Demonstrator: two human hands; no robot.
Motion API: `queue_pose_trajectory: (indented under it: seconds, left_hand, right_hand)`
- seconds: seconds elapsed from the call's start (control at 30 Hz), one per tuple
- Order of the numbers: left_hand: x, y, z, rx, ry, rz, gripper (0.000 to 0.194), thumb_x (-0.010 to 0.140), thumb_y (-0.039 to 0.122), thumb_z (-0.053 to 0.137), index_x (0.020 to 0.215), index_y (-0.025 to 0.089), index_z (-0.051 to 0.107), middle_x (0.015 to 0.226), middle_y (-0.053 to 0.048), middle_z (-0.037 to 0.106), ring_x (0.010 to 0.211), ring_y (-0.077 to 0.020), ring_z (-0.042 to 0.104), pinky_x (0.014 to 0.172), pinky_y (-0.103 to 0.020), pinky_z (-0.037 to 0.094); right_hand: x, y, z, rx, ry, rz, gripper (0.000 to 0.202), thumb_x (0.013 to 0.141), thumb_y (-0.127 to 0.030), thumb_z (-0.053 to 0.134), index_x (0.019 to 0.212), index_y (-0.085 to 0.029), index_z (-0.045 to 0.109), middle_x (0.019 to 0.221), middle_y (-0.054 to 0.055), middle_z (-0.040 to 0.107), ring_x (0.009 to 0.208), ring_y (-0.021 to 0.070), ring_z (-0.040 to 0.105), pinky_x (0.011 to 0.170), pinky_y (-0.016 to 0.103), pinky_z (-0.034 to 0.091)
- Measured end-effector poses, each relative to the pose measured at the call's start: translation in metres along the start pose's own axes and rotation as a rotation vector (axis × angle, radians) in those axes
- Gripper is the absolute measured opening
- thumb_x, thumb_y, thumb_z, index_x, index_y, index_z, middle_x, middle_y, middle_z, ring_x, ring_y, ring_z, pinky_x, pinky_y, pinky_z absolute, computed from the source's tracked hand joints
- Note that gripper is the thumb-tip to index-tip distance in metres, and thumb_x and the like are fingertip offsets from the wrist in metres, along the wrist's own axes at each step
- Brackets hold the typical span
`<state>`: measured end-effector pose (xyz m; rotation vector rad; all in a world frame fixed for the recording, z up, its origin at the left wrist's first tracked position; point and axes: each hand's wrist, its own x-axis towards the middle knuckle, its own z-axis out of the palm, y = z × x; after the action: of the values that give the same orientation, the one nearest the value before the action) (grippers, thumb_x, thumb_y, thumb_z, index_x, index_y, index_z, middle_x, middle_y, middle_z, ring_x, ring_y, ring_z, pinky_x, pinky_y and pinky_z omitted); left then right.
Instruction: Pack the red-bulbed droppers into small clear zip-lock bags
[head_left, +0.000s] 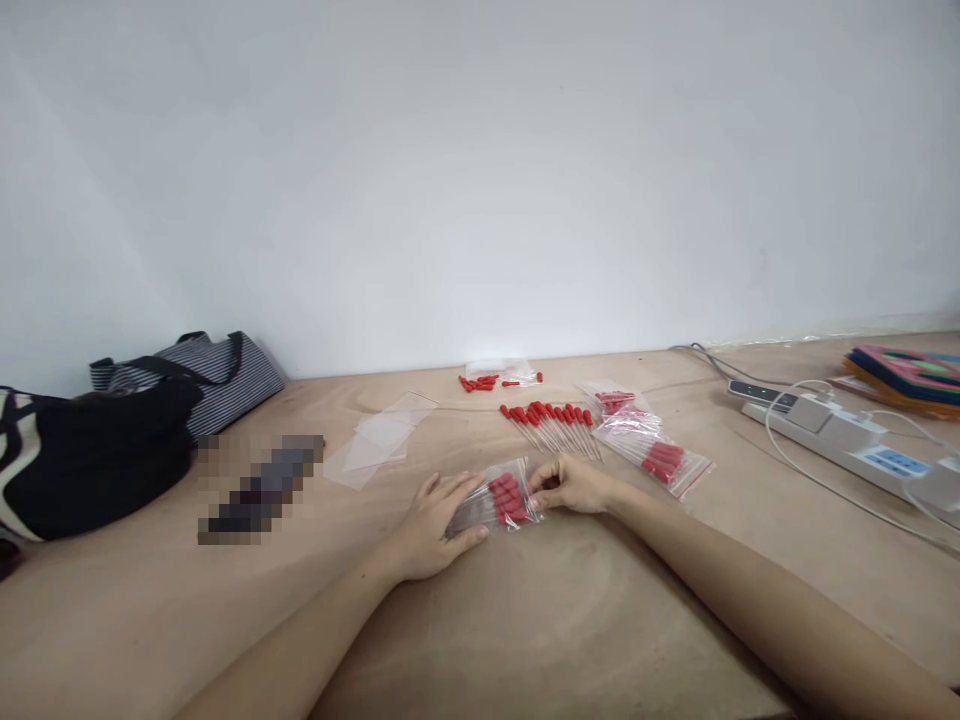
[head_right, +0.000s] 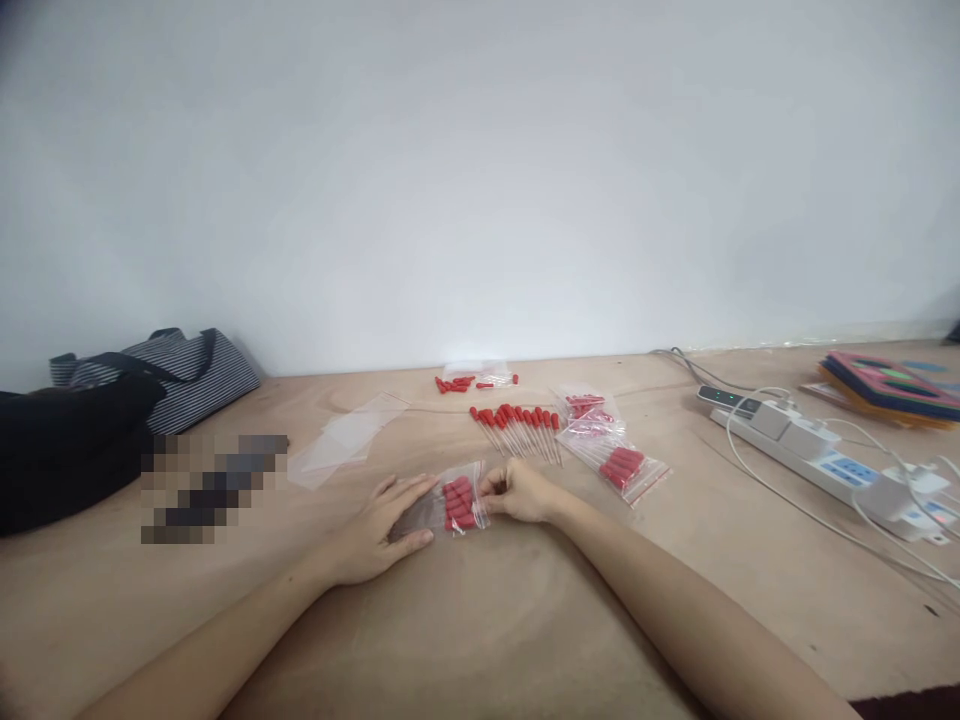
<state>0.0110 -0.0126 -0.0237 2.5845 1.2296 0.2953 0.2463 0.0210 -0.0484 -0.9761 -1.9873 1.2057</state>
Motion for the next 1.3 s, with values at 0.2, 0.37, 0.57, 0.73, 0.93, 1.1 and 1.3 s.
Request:
queue_pose_trajectory:
  seconds: [0.2,0.37,0.57,0.73,0.93,1.1,1.3]
  left_hand:
    - [0.000,-0.001,0.001,-0.004,0.000,0.003,0.054,0.081,0.041,0.044,0.129,0.022,0.027,0.133,-0.007,0.034,0.123,-0.0236,0.027,0.102,-0.048,0.012]
    - [0.000,-0.001,0.001,0.003,0.016,0.008,0.053,0.082,0.040,0.044,0.129,0.024,0.027,0.134,-0.006,0.034,0.123,-0.0232,0.026,0.102,-0.046,0.013]
    - [0.010,-0.007,-0.009,0.067,-0.064,0.130,0.044,0.084,0.036,0.041,0.127,0.032,0.031,0.134,-0.004,0.032,0.124,-0.0240,0.023,0.098,-0.054,0.008]
    - [0.030,-0.024,-0.019,0.183,0.025,0.217,0.037,0.084,0.025,0.043,0.120,0.036,0.041,0.135,-0.001,0.032,0.125,-0.0271,0.020,0.094,-0.059,0.009]
    - [0.022,-0.017,0.000,0.035,0.393,0.307,0.024,0.081,0.023,0.048,0.103,0.019,0.056,0.105,-0.008,0.057,0.100,-0.0193,0.051,0.087,-0.036,0.040]
    - [0.015,-0.008,0.011,0.081,0.455,0.421,0.022,0.078,0.028,0.056,0.096,0.016,0.058,0.091,-0.007,0.061,0.085,-0.0184,0.057,0.075,-0.030,0.048]
    - [0.024,-0.026,0.009,0.245,0.492,0.544,0.021,0.087,0.016,0.038,0.087,0.015,0.059,0.081,-0.006,0.065,0.072,-0.0159,0.061,0.065,-0.027,0.050]
  right_hand:
    - [0.001,-0.002,-0.002,-0.028,-0.036,0.011,0.024,0.055,-0.039,0.068,0.061,-0.016,0.063,0.048,-0.005,0.048,0.043,0.0059,0.038,0.040,0.017,0.028]
    - [0.004,0.003,0.006,-0.133,0.065,-0.013,0.022,0.057,-0.036,0.067,0.061,-0.015,0.061,0.047,-0.005,0.048,0.042,0.0053,0.038,0.040,0.017,0.026]
    - [-0.006,-0.007,-0.014,-0.276,0.111,-0.050,0.016,0.062,-0.031,0.063,0.068,-0.016,0.060,0.056,-0.003,0.052,0.050,0.0090,0.045,0.047,0.020,0.035]
    - [-0.016,-0.009,-0.030,-0.561,0.206,-0.204,0.032,0.065,-0.018,0.058,0.097,-0.022,0.060,0.095,0.005,0.057,0.082,0.0172,0.053,0.071,0.029,0.042]
    - [-0.012,0.004,-0.016,-0.643,0.140,-0.363,0.027,0.079,-0.019,0.043,0.098,-0.022,0.062,0.095,0.006,0.059,0.086,0.0162,0.054,0.077,0.030,0.042]
    - [-0.011,0.005,-0.007,-0.652,0.174,-0.380,0.027,0.077,-0.021,0.049,0.101,-0.019,0.060,0.088,0.006,0.060,0.081,0.0157,0.054,0.074,0.028,0.043]
    - [-0.007,0.006,-0.006,-0.786,0.224,-0.464,0.025,0.077,-0.026,0.050,0.100,-0.021,0.060,0.088,0.006,0.059,0.079,0.0149,0.052,0.070,0.028,0.039]
